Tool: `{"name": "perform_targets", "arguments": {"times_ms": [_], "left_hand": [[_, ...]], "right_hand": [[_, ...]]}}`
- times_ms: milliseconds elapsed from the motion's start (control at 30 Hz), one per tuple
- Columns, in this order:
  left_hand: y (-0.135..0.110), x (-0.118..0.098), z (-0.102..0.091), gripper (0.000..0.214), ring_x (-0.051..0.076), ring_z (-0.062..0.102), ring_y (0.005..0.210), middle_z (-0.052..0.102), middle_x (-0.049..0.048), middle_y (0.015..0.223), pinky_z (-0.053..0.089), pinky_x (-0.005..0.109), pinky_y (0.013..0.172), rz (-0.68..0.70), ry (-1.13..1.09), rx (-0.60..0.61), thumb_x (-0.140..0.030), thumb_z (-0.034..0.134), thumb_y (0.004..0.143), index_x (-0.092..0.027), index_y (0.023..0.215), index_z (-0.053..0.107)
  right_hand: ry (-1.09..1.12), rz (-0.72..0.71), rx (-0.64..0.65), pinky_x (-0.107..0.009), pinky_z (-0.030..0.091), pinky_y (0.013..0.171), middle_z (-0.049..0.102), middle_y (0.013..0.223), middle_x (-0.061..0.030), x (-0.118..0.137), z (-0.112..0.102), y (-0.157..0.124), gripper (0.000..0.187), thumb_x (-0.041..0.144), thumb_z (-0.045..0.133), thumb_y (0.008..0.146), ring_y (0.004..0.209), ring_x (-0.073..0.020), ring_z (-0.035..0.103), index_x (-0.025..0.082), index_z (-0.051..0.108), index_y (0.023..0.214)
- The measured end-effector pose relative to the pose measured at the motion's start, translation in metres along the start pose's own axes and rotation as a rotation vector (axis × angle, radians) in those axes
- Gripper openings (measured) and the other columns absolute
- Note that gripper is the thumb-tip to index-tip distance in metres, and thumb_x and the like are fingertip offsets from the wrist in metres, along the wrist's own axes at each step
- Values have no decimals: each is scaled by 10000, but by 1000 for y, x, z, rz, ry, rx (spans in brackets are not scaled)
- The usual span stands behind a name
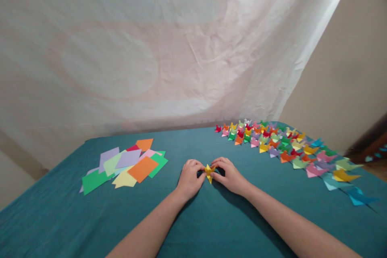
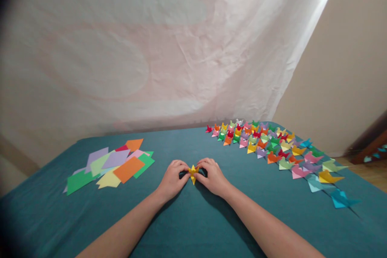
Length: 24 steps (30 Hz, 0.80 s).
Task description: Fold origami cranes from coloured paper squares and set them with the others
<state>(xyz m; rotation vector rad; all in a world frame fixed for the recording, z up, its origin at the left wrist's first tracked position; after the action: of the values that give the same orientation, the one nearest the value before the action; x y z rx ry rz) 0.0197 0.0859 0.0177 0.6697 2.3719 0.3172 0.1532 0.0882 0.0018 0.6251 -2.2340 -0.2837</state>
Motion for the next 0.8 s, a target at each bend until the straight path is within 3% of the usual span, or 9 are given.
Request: {"name": "perform_targets", "arguments": {"times_ms": [133,800], "left_hand": [[-1,-2,0,78,209,507,938,601,40,906,405,346,840,14,19,0,-222,611,765,-207,828,653],[0,14,8,151,218,493,983,577,16,980,371,358,856,-86,76,49,-307,665,730,-263,874,675]], "right_hand": [[12,3,-20,-369,394,854,607,980,-52,-3,1,0,74,218,606,779,958,-202,536,218,639,846],[-133,-15,85,-386,374,853,584,1072,-57,5,7,1,364,289,652,723,1003,-234,494,256,628,1085]]}}
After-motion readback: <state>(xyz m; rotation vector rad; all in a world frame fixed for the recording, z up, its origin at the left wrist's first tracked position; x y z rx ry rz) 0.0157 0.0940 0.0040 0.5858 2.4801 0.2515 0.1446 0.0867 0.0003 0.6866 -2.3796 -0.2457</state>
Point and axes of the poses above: each hand's wrist, its own y-axis towards the middle knuckle, its own z-axis out of the palm, x = y × z, the point moved 8 cm from there along y, towards the middle knuckle
